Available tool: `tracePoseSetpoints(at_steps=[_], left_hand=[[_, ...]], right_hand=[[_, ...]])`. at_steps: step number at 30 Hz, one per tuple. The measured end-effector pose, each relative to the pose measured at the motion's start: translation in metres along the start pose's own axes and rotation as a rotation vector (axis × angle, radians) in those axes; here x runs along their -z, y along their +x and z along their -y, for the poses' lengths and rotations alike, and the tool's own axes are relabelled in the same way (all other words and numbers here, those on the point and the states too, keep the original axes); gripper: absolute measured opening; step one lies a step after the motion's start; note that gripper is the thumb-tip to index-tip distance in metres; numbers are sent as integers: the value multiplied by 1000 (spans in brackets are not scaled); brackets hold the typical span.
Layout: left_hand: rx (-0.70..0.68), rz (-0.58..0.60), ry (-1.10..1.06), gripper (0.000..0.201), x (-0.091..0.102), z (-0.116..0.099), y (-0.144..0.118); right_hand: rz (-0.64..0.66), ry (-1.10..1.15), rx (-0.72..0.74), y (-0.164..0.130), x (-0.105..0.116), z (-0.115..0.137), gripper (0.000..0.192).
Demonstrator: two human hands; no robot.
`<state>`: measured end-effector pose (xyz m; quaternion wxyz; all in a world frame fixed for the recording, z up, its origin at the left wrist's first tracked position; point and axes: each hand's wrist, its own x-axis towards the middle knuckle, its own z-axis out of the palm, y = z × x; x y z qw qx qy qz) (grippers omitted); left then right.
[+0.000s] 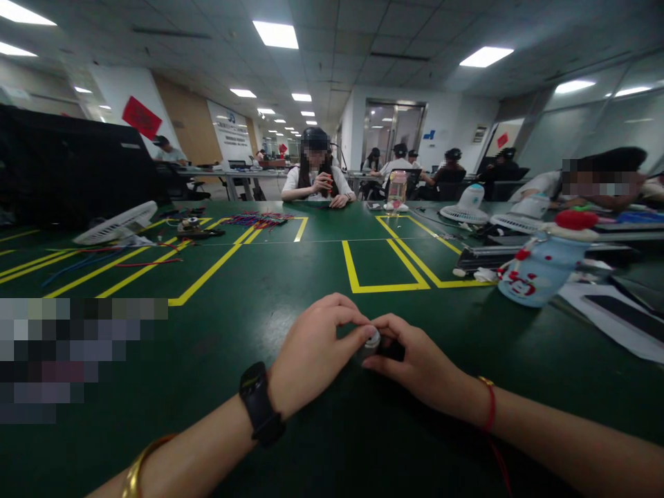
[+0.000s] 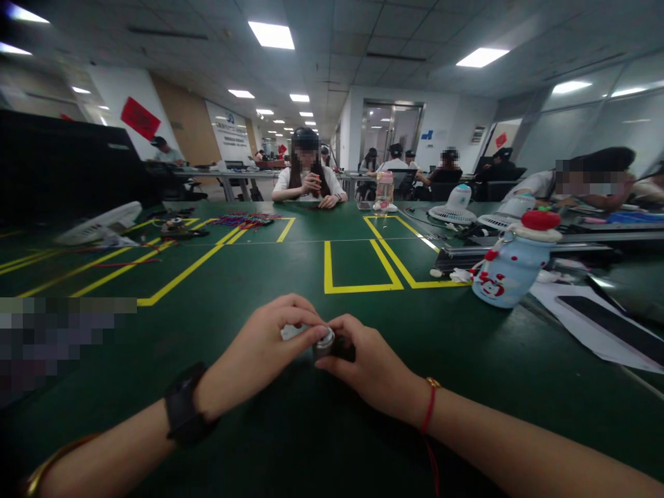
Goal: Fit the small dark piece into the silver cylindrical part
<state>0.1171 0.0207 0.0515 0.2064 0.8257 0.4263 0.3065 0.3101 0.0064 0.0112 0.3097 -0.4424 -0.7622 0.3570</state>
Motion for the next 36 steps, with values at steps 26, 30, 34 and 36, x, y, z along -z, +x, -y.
tracePoseSetpoints(at_steps=[26, 30, 34, 36], left_hand=[[131, 140, -72, 23, 1, 40, -25], [225, 44, -31, 28, 33, 62, -42], [433, -34, 22, 35, 65, 101, -69], [535, -84, 22, 39, 74, 114, -79]], right_hand=[[-147, -151, 56, -9, 7, -2, 48], [-294, -344, -43, -28, 47, -20, 50], [-530, -543, -260, -66, 106, -64, 53], [-577, -600, -356, -84, 131, -84, 57]])
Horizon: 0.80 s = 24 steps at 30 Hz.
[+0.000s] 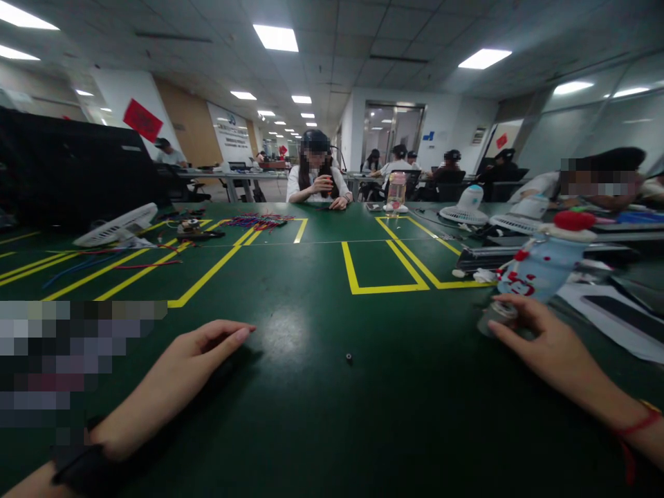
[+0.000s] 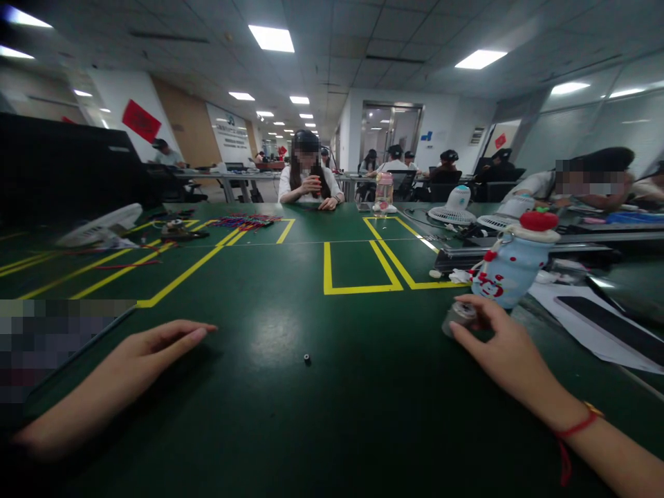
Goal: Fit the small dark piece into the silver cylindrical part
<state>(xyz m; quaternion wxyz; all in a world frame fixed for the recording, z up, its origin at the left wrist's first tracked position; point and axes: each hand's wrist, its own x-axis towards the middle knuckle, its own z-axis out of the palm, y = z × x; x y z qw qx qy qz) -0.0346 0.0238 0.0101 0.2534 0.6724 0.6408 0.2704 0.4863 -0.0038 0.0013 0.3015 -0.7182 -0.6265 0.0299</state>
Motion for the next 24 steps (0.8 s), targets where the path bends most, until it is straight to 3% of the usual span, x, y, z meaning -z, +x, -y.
tracePoseSetpoints(at_steps=[2, 4, 6, 8, 11, 14, 16, 19, 24], left_hand=[[51, -35, -14, 42, 2, 5, -2], [42, -34, -20, 43, 0, 1, -5], [14, -5, -13, 41, -3, -7, -7], [-13, 20, -5, 39, -6, -12, -7], [-36, 39, 5, 37, -8, -13, -6], [-60, 39, 15, 34, -7, -11, -6], [-62, 38, 20, 34, -5, -10, -6], [-54, 58, 20, 35, -4, -9, -7], [-68, 69, 11, 33, -7, -6, -3]], right_hand=[[4, -57, -10, 1, 8, -19, 58], [-62, -154, 61, -1, 11, -16, 63], [-194, -257, 212, -5, 7, 7, 69], [-209, -273, 416, -12, -3, 47, 62], [89, -128, 667, -26, -31, 116, 39], [335, 8, 727, -35, -63, 169, 34], [395, 45, 727, -32, -74, 184, 22], [357, 51, 688, -17, -62, 174, 18], [78, -151, 460, 15, 17, 99, 26]])
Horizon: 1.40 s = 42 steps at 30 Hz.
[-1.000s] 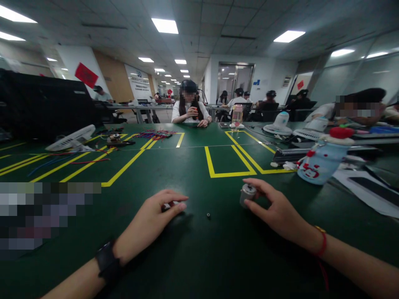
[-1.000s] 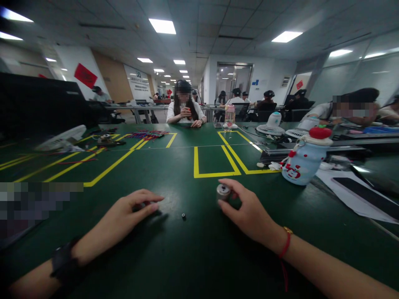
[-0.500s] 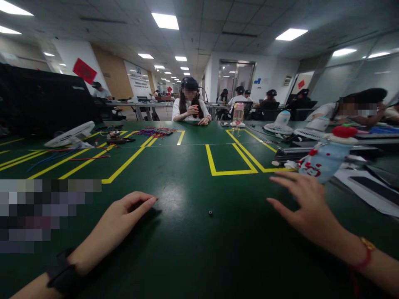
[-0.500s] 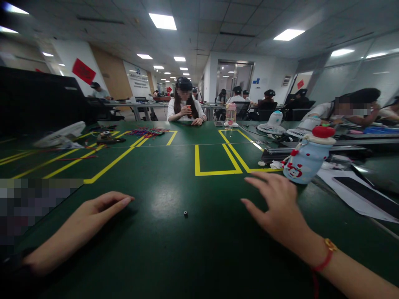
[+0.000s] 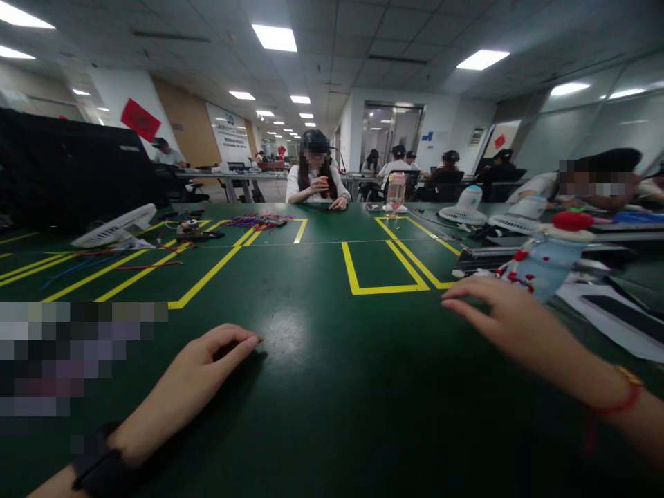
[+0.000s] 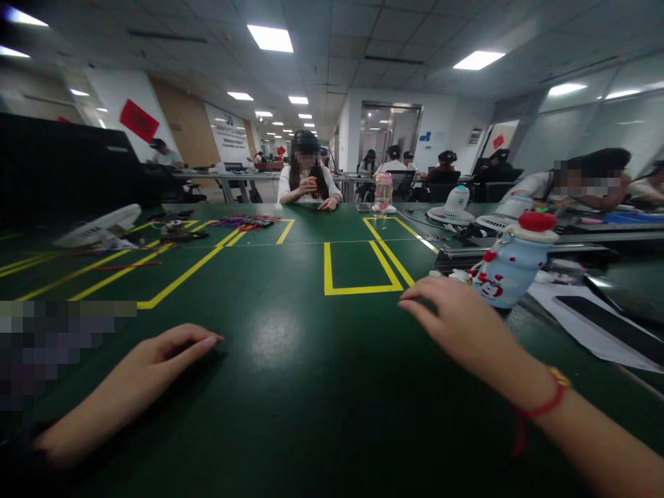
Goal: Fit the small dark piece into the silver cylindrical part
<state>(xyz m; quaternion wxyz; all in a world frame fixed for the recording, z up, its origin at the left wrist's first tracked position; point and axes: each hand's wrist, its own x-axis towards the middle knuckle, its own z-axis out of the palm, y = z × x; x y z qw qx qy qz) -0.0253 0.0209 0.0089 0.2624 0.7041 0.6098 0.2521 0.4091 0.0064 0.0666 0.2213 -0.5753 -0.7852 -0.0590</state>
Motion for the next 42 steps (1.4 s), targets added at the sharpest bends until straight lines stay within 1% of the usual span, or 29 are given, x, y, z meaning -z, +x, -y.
tracePoseSetpoints(at_steps=[1, 3, 4, 6, 8, 11, 13, 16, 22, 24, 25, 28, 29, 30, 32, 34, 36, 39, 41, 42], left_hand=[[-1, 4, -3, 33, -1, 1, 1], [-1, 10, -8, 33, -2, 1, 2], [1, 13, -9, 33, -2, 1, 2], [12, 20, -3, 34, -2, 0, 1], [16, 22, 5, 35, -1, -1, 1], [9, 21, 0, 35, -1, 0, 0], [5, 33, -12, 35, 0, 2, 1], [10, 46, -27, 35, -1, 3, 1], [9, 59, -17, 36, 0, 1, 0], [-5, 55, -20, 35, 1, 1, 1], [-8, 51, -22, 35, 0, 2, 1], [-8, 38, -28, 35, 0, 4, 1], [-10, 34, -29, 35, -1, 4, 1], [-13, 29, -28, 34, -1, 3, 1], [-24, 18, -18, 34, -2, 2, 1], [-37, 12, -4, 32, -2, -1, 0], [-45, 20, 2, 33, -2, -4, -1], [-49, 29, 11, 33, -2, -5, -3], [-67, 19, 34, 33, -3, -4, -4], [-81, 10, 48, 32, -3, -4, -5]], right_hand=[[-34, -64, -92, -6, 12, -19, 27], [-24, -165, -256, -19, 29, -49, 28], [12, -189, -317, -25, 33, -59, 28], [97, -190, -380, -32, 36, -70, 27], [123, -182, -388, -34, 34, -73, 28], [75, -221, -391, -30, 33, -71, 32], [82, -228, -416, -28, 34, -71, 33], [124, -188, -472, -26, 36, -72, 31], [129, -132, -528, -27, 36, -71, 36], [140, -59, -530, -30, 33, -76, 33], [141, 17, -528, -33, 31, -80, 33], [145, 285, -501, -41, 24, -92, 57], [146, 315, -483, -42, 22, -93, 59], [142, 296, -461, -42, 19, -91, 55], [111, 173, -412, -38, 14, -77, 45], [68, 115, -335, -29, 6, -50, 44], [75, 187, -207, -18, -5, -13, 45], [159, 381, 42, -4, -24, 45, 44], [212, 485, 155, 1, -37, 74, 44], [228, 523, 184, 2, -43, 84, 44]])
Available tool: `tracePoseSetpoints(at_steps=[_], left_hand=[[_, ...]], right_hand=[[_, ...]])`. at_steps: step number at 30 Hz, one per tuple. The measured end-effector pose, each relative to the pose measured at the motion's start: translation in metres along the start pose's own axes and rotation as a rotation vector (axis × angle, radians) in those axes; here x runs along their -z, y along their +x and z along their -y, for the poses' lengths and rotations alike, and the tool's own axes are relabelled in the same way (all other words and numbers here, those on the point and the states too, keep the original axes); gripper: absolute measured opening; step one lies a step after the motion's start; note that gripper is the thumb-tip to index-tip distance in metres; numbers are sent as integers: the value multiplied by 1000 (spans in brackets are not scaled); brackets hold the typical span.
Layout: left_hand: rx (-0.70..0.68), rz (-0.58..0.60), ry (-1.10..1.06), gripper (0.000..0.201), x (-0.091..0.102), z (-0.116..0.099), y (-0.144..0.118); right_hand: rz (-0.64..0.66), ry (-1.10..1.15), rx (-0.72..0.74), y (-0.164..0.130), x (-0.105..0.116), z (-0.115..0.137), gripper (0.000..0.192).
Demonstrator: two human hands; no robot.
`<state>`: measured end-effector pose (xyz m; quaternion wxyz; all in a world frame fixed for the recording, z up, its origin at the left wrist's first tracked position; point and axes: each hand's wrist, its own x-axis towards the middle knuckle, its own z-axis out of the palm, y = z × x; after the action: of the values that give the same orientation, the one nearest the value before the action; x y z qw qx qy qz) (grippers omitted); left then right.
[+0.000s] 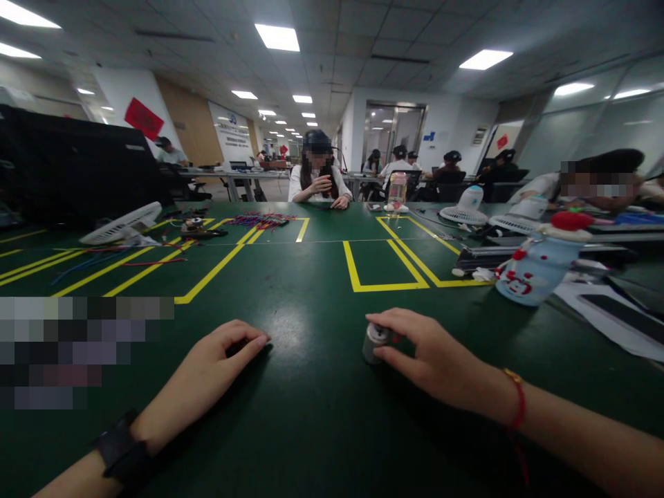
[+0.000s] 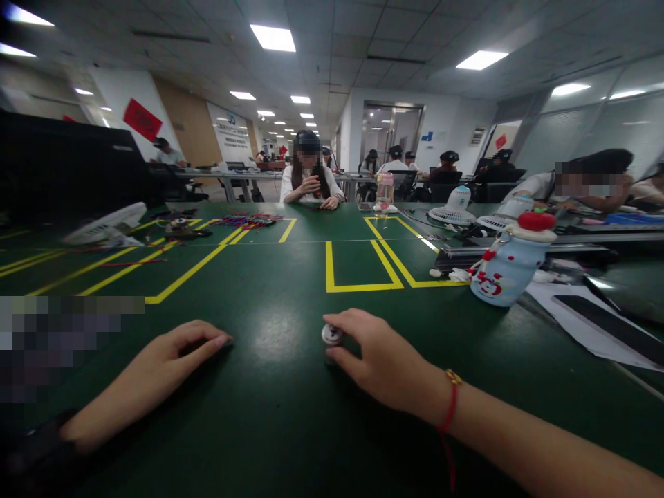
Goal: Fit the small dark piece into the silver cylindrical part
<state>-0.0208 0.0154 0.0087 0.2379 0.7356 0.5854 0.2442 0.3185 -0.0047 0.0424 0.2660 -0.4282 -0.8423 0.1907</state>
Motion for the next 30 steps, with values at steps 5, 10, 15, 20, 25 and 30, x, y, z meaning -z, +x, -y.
tracePoseSetpoints(at_steps=[5, 10, 15, 20, 25, 30], left_hand=[[-114, -82, 48, 28, -12, -21, -1], [-325, -56, -19, 24, -38, -88, 8], [-372, -19, -97, 15, -53, -134, 26], [-291, -48, -171, 13, -49, -124, 28], [-248, 77, -56, 13, -61, -93, 24], [-304, 120, 13, 17, -72, -86, 24]], right_hand=[[-55, 108, -80, 2, -28, -2, 54], [-76, 223, -145, 2, -35, -13, 49], [-54, 277, -121, 4, -33, -13, 41], [-96, 249, -113, 1, -32, -11, 38], [-107, 259, -111, 1, -34, -11, 37], [-102, 250, -121, 0, -35, -11, 41]])
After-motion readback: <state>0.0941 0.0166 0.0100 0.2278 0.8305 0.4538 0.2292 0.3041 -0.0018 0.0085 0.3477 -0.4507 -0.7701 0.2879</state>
